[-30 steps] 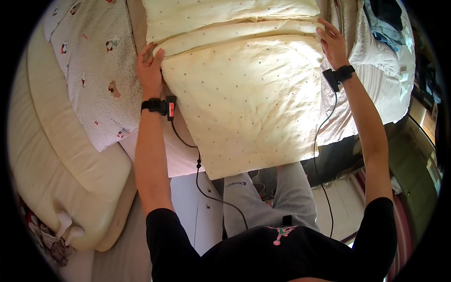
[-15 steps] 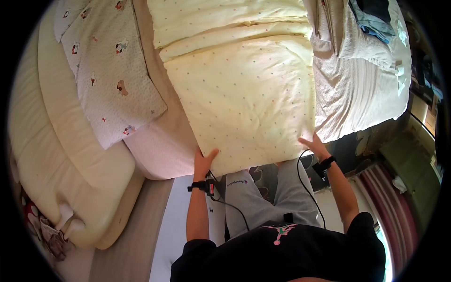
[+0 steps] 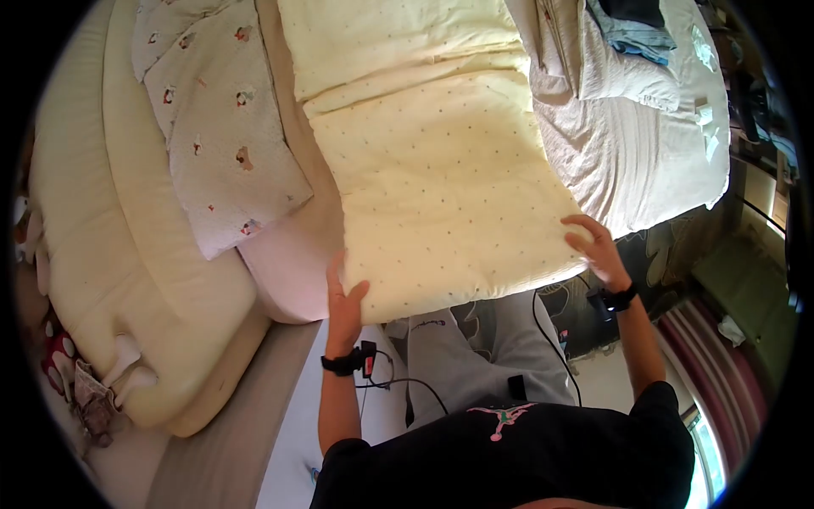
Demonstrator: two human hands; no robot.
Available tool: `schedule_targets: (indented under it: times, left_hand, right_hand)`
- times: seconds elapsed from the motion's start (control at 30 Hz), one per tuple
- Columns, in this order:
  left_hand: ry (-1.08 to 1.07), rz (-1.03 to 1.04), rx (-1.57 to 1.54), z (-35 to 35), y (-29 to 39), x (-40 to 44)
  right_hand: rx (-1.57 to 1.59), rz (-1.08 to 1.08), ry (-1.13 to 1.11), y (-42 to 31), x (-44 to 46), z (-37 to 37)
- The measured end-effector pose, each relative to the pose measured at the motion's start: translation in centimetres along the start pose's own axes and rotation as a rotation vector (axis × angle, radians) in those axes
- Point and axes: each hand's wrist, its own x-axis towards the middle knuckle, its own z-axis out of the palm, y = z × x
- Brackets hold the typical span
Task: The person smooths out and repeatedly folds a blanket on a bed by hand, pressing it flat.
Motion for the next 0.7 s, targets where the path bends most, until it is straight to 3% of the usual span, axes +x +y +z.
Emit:
schedule_targets:
  times: [0.07,0.1,0.2,0.3,0.33,0.37,0.4,0.47,0.6,0.7]
  left_hand:
    - [-0.252,0.087,-0.001,-1.1,4.7,-0.4]
    - [-0.310,0.059,0.010,-1.2,7.5,-0.7]
    - [-0.324,0.208,-0.093,1.7,17.3,-2.0]
    - [-0.255,0.202,-0.330,3.6,24.8,-0.2]
    - [-0.240,0.203,-0.385,4.2,27.4,0.7]
    - [-0.385,0.194,-0.426,3.6,29.5,2.7]
    - [-0.529,0.184,-0.466,3.1,31.6,4.8]
    - [-0.602,0.171,-0.479,4.8,35.6,8.1]
    - [-0.719,0.189,-0.369,7.1,41.6,17.1]
    - [-0.591,0.241,-0.348,9.2,44.9,23.2]
  right_hand:
    - [-0.183,-0.091,-0.029,-6.5,-0.5,0.0]
    - [-0.064,-0.072,-0.051,-9.5,-0.6,-0.1]
    - [0.126,-0.164,-0.144,-17.9,0.4,-0.1]
    - [0.175,-0.334,-0.187,-24.7,2.5,-0.2]
    - [0.130,-0.370,-0.345,-26.5,4.0,-1.6]
    - [0.113,-0.398,-0.364,-28.1,5.8,-2.1]
    - [0.012,-0.423,-0.357,-30.1,7.6,-2.2]
    - [-0.202,-0.449,-0.317,-33.6,11.7,-2.2]
    - [-0.296,-0.460,-0.167,-38.6,22.7,-3.3]
    - [-0.266,-0.536,-0.008,-43.4,28.6,0.5]
